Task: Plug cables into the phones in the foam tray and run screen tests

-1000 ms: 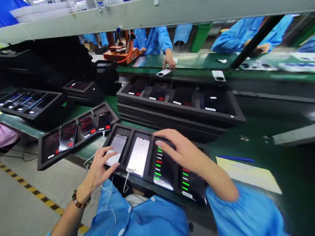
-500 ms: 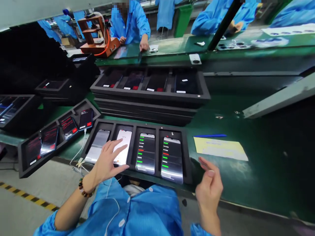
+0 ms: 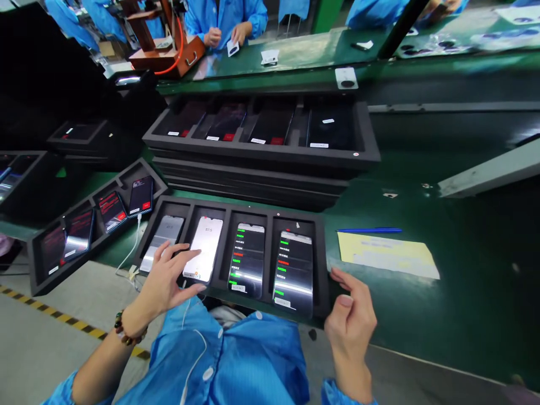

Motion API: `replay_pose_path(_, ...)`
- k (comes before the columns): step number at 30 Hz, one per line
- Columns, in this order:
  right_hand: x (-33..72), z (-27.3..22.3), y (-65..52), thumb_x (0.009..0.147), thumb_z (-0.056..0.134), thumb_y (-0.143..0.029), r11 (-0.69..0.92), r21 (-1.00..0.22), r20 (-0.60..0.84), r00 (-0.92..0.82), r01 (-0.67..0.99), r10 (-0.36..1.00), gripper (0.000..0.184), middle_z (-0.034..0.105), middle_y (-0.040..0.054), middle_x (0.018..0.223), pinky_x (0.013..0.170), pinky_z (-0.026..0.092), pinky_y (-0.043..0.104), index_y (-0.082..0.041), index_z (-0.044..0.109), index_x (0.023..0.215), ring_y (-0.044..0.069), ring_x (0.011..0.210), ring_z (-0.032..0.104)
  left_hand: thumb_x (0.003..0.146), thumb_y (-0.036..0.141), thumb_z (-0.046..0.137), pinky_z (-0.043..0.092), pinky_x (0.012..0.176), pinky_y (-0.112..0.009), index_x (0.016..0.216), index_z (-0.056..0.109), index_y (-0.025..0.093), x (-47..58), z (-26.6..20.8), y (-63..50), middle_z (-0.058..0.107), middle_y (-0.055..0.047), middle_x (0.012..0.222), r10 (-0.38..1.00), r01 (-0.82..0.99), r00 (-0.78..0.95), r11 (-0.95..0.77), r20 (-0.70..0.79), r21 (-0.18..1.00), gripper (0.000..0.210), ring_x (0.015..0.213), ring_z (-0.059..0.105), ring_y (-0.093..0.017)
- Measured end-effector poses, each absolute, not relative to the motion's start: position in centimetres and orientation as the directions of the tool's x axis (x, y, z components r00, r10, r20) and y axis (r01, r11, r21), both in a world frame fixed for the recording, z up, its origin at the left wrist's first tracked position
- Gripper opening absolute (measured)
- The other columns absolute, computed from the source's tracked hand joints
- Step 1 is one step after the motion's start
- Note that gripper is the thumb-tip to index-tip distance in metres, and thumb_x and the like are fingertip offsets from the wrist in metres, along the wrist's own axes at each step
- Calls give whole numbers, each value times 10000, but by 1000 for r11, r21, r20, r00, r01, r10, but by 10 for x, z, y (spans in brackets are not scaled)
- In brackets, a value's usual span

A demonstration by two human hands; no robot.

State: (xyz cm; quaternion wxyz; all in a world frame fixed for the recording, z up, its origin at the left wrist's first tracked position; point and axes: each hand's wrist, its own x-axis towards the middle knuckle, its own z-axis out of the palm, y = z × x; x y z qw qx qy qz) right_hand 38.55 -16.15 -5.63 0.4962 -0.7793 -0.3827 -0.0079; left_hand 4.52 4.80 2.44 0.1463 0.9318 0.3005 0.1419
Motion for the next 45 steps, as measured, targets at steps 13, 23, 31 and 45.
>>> replay_pose_path(13,383,-53,-160,1125,368,-615,-238,-764,387,721,600,575,628,737,241,1099,879,545,586,-119,747,1199,396,1003,694,1042,681,619,257,1304,-515,1518,589,192,54,29,43,755,-122,1438,486,396,853,-840,190,371,683,1350,636,-335)
replay_pose_path(23,383,-54,-160,1131,357,-626,-257,-760,385,731,598,563,643,744,229,1087,886,549,552,-122,751,1188,376,1005,699,1017,622,683,274,1296,-545,1390,668,206,40,28,53,810,-110,1266,570,480,776,-812,269,332,559,1302,673,-345)
replay_pose_path(31,382,-53,-160,1129,349,-620,-270,-763,373,740,588,560,631,741,216,1092,895,552,560,-143,758,1187,370,1001,696,1031,412,713,326,1261,-485,1379,640,211,40,25,37,824,-81,1241,533,406,781,-830,326,383,408,1230,710,-291)
replay_pose_path(45,382,-52,-159,1132,333,-617,-272,-756,381,737,596,558,640,743,219,1064,868,544,527,-136,755,1124,357,971,697,1054,347,672,526,679,-289,1006,746,226,10,33,2,792,-7,802,828,588,496,-541,259,602,150,681,716,-172)
